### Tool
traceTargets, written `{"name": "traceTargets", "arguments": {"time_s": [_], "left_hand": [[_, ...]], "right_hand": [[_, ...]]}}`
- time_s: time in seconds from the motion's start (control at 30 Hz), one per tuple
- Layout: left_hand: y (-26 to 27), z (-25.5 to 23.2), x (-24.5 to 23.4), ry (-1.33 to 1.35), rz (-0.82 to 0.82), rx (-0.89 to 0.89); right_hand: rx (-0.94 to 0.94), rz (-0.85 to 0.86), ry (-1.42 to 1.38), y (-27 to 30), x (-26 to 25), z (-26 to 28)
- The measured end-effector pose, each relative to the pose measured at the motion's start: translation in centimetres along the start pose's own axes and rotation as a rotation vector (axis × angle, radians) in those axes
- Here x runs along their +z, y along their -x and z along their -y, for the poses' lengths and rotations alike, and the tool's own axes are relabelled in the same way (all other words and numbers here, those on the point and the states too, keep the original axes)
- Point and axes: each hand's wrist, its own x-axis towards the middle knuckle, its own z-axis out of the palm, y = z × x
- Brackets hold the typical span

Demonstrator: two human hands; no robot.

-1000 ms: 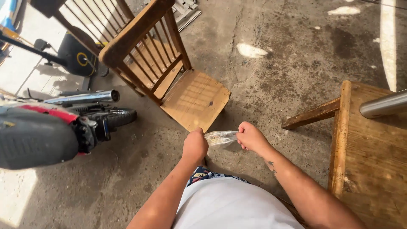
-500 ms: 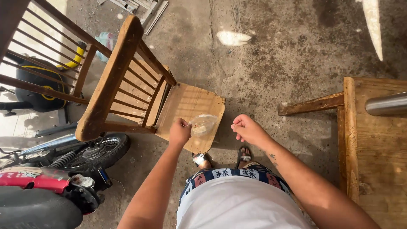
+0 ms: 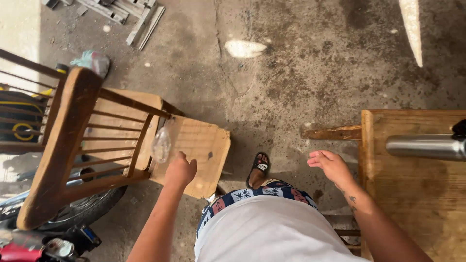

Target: The person cleans a large wooden table in a garage by wiping it with a cloth and brushing off debris with their hands.

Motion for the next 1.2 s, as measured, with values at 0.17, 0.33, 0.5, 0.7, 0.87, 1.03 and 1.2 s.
{"name": "traceTargets", "arguments": {"time_s": [0.17,0.33,0.5,0.7,0.87,1.03,1.2], "left_hand": [[9.0,-18.5,-3.2,0.366,0.241,0.244],[15.4,-35.5,-1.2,0.174,0.010,1.168],[14.5,-45.8,5.5,0.259,-0.028,1.847],[11.6,-55.8,4.2,0.528,0.531,0.877],[9.0,-60.9,0.8,0.785,1.119,0.414],[1.6,-68.8,-7.0,0.796,1.379,0.788],[-6.8,-77.9,-9.1,0.615,1.062,0.609]], "right_hand": [[-0.015,-0.108,-0.336,-1.5,-6.6,1.2],[0.059,-0.040,-1.111,-5.2,-9.7,5.7],[-0.558,0.309,-1.535,-4.7,-12.4,14.5],[-1.007,-0.177,-0.935,-1.4,-18.6,21.2],[-1.225,-0.709,0.121,-9.5,-18.6,21.0],[-0.227,-0.567,0.029,-17.1,-23.8,18.6],[0.328,-0.604,-0.423,-17.0,-28.8,17.0]]}}
